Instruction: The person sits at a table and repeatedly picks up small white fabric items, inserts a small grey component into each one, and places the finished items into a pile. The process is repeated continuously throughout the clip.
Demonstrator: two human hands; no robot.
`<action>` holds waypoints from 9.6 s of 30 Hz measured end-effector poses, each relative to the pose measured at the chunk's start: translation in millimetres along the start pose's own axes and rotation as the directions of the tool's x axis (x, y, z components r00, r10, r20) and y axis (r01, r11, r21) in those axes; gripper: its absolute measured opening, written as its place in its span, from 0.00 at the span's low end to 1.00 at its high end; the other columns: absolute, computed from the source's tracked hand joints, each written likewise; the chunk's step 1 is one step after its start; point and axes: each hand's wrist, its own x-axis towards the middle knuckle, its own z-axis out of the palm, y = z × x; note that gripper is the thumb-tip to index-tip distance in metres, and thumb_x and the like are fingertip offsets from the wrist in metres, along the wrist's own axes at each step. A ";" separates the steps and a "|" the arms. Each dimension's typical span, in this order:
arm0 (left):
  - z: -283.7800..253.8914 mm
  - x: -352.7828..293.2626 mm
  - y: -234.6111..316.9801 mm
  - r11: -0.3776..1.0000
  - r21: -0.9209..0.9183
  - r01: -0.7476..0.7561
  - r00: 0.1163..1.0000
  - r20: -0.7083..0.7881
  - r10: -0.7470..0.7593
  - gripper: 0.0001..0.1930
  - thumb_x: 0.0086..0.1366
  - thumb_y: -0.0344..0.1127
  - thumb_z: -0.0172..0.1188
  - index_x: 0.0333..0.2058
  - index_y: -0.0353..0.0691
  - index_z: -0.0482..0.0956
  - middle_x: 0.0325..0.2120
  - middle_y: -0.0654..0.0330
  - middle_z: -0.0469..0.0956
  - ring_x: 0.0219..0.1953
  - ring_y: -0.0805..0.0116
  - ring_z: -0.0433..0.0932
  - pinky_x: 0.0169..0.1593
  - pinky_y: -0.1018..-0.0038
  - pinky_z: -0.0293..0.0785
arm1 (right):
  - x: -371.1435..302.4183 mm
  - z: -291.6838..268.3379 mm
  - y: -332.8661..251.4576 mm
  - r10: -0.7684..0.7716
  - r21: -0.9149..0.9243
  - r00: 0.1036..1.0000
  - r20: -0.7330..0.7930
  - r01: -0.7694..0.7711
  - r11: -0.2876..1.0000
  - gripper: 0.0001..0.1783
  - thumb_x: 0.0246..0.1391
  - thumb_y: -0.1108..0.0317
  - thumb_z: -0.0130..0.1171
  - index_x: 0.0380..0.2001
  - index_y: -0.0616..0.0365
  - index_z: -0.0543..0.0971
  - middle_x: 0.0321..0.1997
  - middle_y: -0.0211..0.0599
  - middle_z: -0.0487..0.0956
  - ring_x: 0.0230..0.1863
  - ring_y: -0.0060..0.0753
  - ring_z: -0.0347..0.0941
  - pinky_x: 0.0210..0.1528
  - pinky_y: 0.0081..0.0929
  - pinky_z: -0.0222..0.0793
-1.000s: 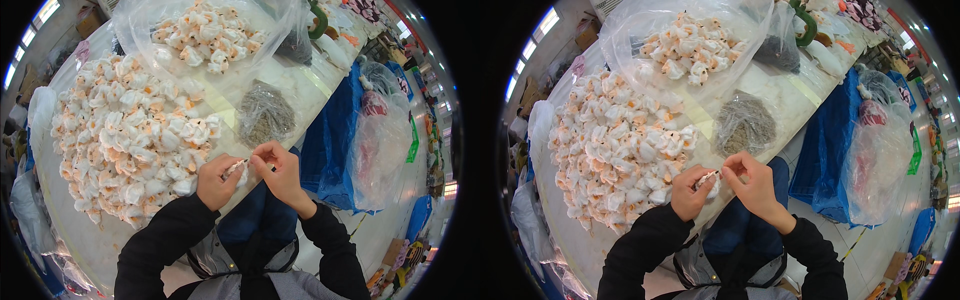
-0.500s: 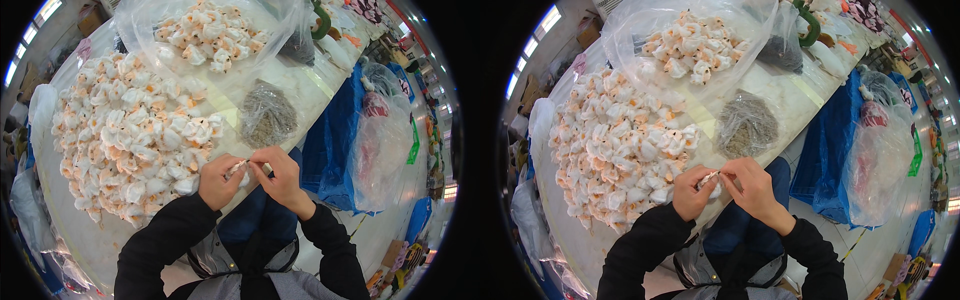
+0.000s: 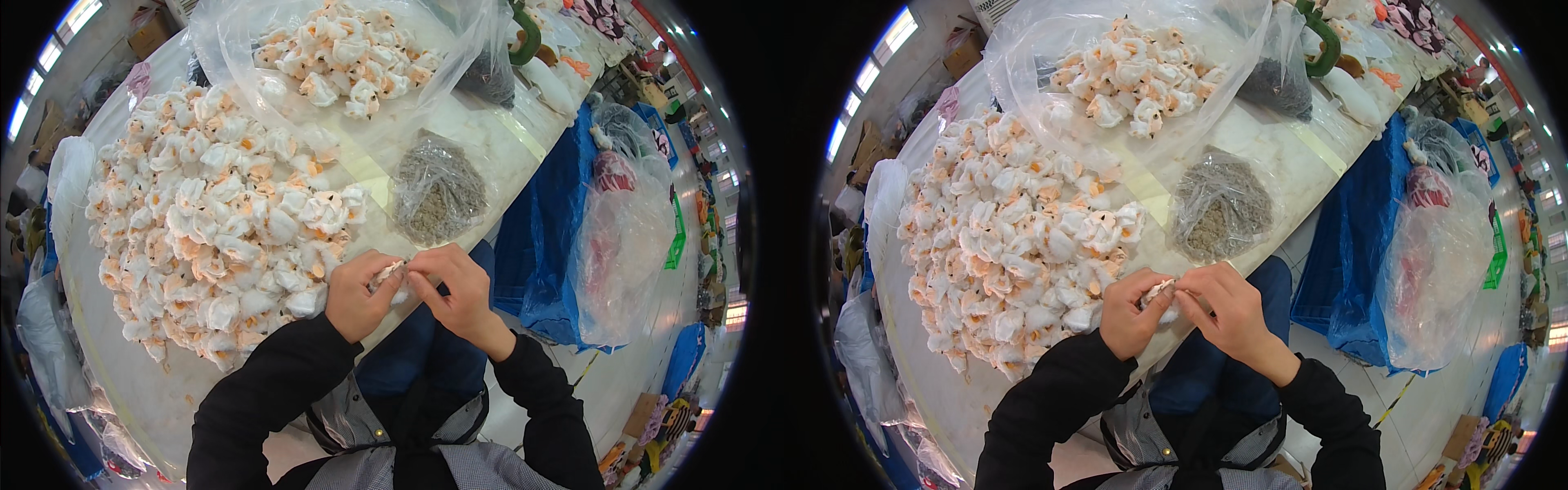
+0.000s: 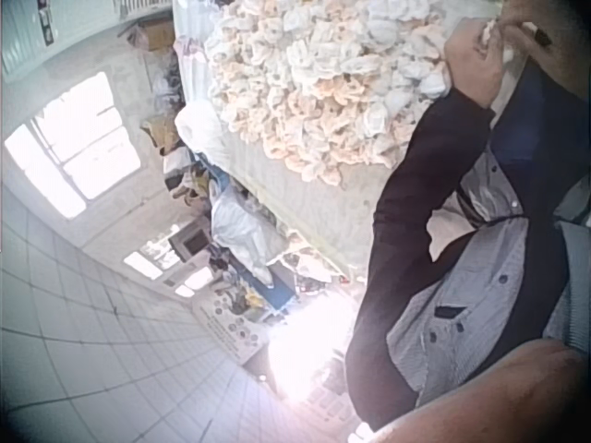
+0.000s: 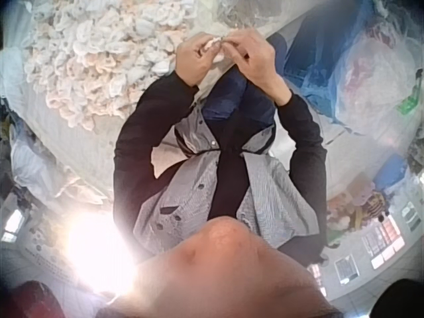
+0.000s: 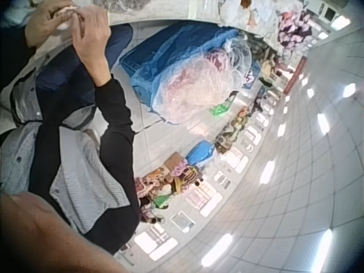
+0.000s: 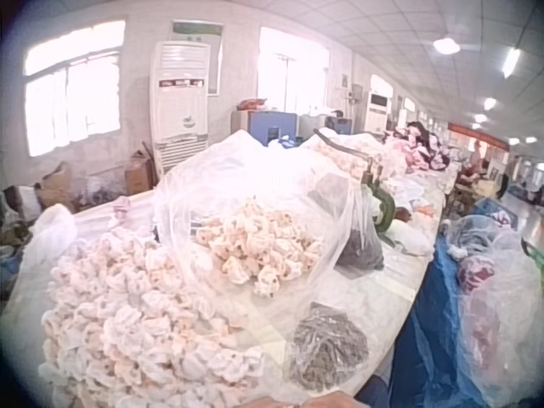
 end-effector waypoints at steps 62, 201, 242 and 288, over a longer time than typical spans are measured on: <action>0.2 -2.4 4.1 0.979 0.141 -0.147 0.986 -0.059 0.157 0.15 0.61 0.26 0.70 0.47 0.39 0.87 0.36 0.54 0.82 0.35 0.55 0.82 0.38 0.67 0.77 | -14.4 19.4 -14.1 0.657 0.531 0.730 0.188 -0.638 0.557 0.07 0.68 0.73 0.66 0.43 0.66 0.84 0.33 0.27 0.83 0.32 0.13 0.76 0.36 0.16 0.72; 0.6 -8.8 7.1 0.997 0.030 -0.065 0.993 0.096 0.062 0.04 0.65 0.28 0.65 0.35 0.33 0.84 0.26 0.59 0.79 0.22 0.72 0.72 0.28 0.73 0.65 | -24.7 -8.1 -16.7 0.299 0.162 0.950 0.087 -0.310 0.937 0.13 0.59 0.81 0.67 0.47 0.64 0.87 0.37 0.41 0.87 0.36 0.33 0.84 0.40 0.25 0.79; 1.7 -14.7 5.3 0.989 0.060 -0.133 0.991 0.014 0.132 0.11 0.67 0.31 0.67 0.46 0.37 0.84 0.27 0.59 0.77 0.20 0.73 0.70 0.27 0.74 0.66 | 14.3 -30.2 -13.6 0.209 -0.005 0.895 0.395 -0.225 0.974 0.05 0.62 0.70 0.69 0.35 0.60 0.82 0.31 0.38 0.80 0.30 0.41 0.80 0.34 0.33 0.75; 6.5 -12.6 -9.1 0.996 0.086 -0.030 0.993 -0.108 0.040 0.09 0.62 0.27 0.63 0.42 0.40 0.81 0.25 0.51 0.81 0.29 0.51 0.84 0.36 0.58 0.79 | 131.8 36.2 -20.4 -0.164 0.175 0.879 0.448 0.094 0.980 0.31 0.49 0.73 0.67 0.60 0.50 0.81 0.42 0.41 0.79 0.48 0.51 0.76 0.51 0.43 0.71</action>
